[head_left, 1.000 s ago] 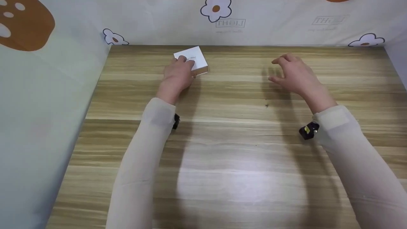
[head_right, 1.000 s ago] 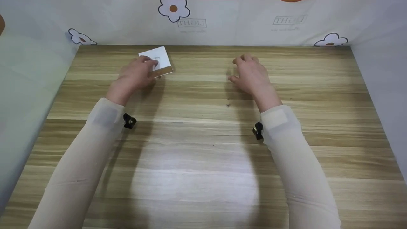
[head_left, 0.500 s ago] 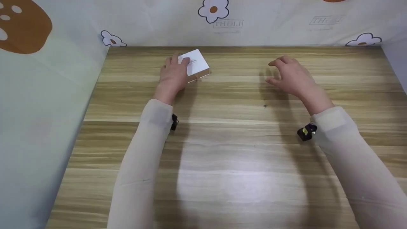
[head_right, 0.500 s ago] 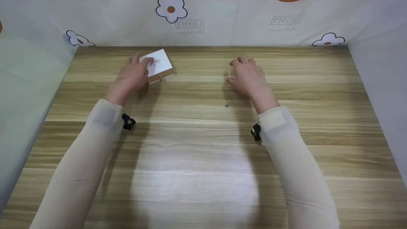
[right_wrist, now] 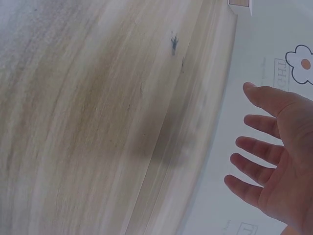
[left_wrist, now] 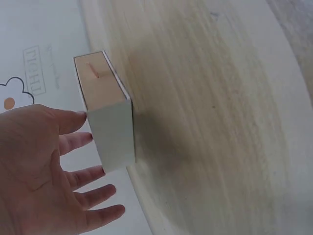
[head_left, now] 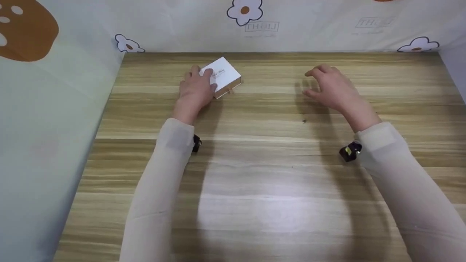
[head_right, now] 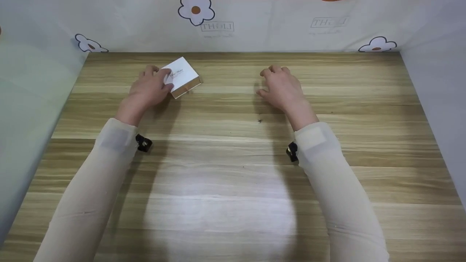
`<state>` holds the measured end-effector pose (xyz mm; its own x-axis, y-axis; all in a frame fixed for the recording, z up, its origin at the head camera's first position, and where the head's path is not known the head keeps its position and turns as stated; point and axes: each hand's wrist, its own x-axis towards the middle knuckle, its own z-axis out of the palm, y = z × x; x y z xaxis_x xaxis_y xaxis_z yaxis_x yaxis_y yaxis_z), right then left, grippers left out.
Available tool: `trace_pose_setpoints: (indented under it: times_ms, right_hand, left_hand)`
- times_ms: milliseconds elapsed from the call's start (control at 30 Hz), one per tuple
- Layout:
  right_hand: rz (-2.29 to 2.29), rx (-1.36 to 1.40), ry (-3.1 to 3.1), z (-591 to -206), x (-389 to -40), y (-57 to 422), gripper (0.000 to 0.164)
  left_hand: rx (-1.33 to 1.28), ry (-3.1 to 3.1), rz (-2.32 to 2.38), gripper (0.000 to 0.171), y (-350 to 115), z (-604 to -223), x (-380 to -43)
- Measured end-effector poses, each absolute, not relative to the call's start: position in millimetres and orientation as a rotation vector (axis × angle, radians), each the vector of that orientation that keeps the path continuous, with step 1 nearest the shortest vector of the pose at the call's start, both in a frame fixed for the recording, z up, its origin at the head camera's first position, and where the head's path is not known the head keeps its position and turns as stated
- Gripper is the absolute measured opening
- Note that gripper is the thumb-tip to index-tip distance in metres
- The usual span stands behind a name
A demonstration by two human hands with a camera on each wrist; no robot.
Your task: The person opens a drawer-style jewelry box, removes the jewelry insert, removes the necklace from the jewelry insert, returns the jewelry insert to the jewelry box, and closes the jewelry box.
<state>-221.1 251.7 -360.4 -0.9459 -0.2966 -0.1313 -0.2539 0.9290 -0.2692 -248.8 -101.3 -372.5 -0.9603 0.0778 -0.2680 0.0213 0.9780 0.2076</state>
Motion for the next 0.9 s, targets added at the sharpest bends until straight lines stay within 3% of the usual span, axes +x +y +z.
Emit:
trace_pose_setpoints:
  times_ms: [233,367,567,900]
  right_hand:
    - [-0.35,-0.461,2.941,-360.8,-219.2,246.9,0.055]
    - [-0.352,-0.467,2.946,-362.2,-218.4,244.0,0.055]
    - [-0.35,-0.482,2.938,-363.0,-217.8,240.8,0.055]
    - [-0.379,-0.494,2.929,-363.2,-217.9,238.6,0.053]
  left_hand:
    - [0.107,2.868,0.142,0.074,-100.6,-359.2,-246.1]
    - [0.292,2.786,0.302,0.076,-100.4,-358.6,-248.1]
    - [0.396,2.613,0.506,0.097,-98.9,-365.1,-248.1]
    - [0.338,2.705,0.48,0.092,-89.3,-370.0,-247.5]
